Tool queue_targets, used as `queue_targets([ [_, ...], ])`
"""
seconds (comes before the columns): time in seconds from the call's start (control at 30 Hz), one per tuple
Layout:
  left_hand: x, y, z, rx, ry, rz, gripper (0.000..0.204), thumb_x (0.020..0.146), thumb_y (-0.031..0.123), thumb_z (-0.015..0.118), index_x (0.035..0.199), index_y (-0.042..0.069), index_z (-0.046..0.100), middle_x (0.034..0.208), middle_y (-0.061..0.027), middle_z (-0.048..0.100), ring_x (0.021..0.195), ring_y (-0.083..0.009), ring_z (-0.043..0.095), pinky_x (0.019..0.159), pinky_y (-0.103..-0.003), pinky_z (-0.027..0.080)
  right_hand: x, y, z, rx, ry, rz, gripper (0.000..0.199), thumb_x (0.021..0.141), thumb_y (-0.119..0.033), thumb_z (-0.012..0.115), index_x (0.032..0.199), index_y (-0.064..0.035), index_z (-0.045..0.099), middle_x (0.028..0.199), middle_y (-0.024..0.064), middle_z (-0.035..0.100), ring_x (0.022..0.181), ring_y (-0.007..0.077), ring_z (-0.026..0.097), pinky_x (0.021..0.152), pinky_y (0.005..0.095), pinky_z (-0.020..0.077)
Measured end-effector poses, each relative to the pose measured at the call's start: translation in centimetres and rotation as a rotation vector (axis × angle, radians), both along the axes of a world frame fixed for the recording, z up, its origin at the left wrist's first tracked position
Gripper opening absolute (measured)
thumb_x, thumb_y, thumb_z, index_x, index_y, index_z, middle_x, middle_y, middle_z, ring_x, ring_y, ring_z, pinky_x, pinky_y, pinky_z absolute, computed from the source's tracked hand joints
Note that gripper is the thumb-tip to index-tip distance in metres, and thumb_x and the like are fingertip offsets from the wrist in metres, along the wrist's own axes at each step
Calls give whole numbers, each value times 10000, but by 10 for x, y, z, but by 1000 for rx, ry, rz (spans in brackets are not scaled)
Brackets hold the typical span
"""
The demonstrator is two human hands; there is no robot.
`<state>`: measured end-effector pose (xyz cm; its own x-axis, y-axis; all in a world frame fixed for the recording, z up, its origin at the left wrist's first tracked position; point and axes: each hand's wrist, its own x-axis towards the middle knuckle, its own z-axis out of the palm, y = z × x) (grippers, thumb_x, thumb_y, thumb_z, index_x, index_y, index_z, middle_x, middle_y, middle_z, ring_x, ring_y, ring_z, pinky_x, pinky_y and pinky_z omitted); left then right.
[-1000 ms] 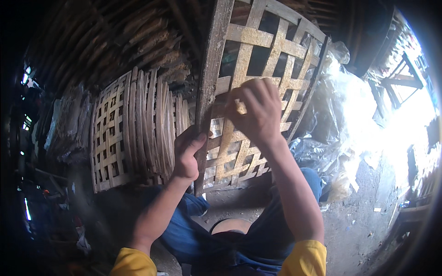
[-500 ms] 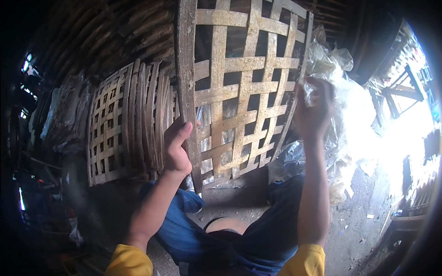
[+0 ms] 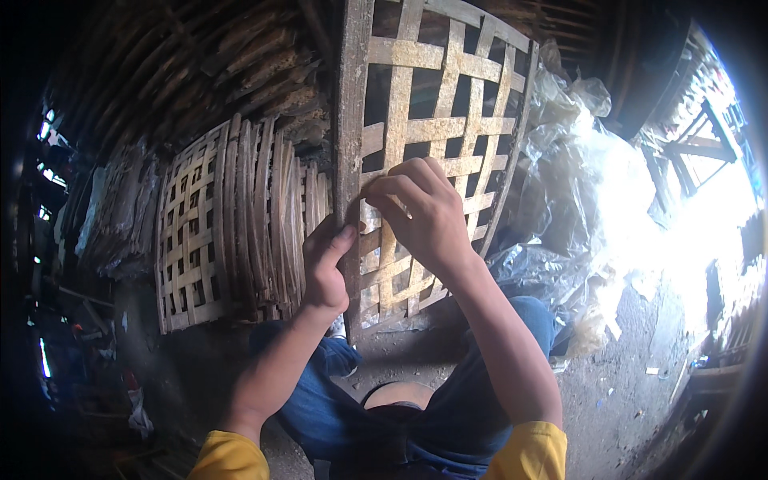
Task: The person sits on the floor and assembles a wooden lattice panel by hand, inserting thin wooden strips into the grid and adjusting them to fit. The person repeatedly lifts and repositions the lattice to align the pieces.
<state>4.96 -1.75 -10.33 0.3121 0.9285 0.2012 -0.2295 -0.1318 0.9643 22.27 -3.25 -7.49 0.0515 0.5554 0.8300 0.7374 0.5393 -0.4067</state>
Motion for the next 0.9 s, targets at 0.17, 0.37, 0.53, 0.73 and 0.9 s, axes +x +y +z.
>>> queue_targets([
  [0.17,-1,0,-2,0,-6,-37,212,967,231,619,876,40,611,753,14,545,739,-88,451,680,-274,361,-1,-2,0,13,-78,-22,216,757,18,794,928,-50,681,898,78,632,817,264,622,685,369,512],
  [0.37,1,-1,-7,-52,-39,-54,213,969,227,623,856,46,608,754,26,540,733,-78,436,681,-262,348,1,-4,1,-40,-129,-27,211,755,13,776,899,-34,629,884,82,611,817,276,588,704,380,497],
  [0.53,0,-2,-6,-58,-29,-36,217,948,235,642,839,50,603,743,22,531,728,-89,434,695,-267,351,6,-4,0,-62,-125,35,217,757,6,761,903,-31,605,906,98,593,825,289,580,710,387,495],
  [0.73,-5,3,-4,-50,-19,25,230,924,248,648,808,57,594,727,14,534,719,-104,444,690,-274,348,38,-12,-6,-43,75,0,243,794,73,682,987,-47,597,941,85,649,792,200,670,679,305,542],
  [0.9,-18,3,16,34,-39,37,256,926,274,650,981,26,686,882,-26,671,835,-117,556,807,-262,401,141,-36,-13,-197,602,-500,212,833,-65,743,1038,-59,692,854,86,708,741,222,713,694,308,547],
])
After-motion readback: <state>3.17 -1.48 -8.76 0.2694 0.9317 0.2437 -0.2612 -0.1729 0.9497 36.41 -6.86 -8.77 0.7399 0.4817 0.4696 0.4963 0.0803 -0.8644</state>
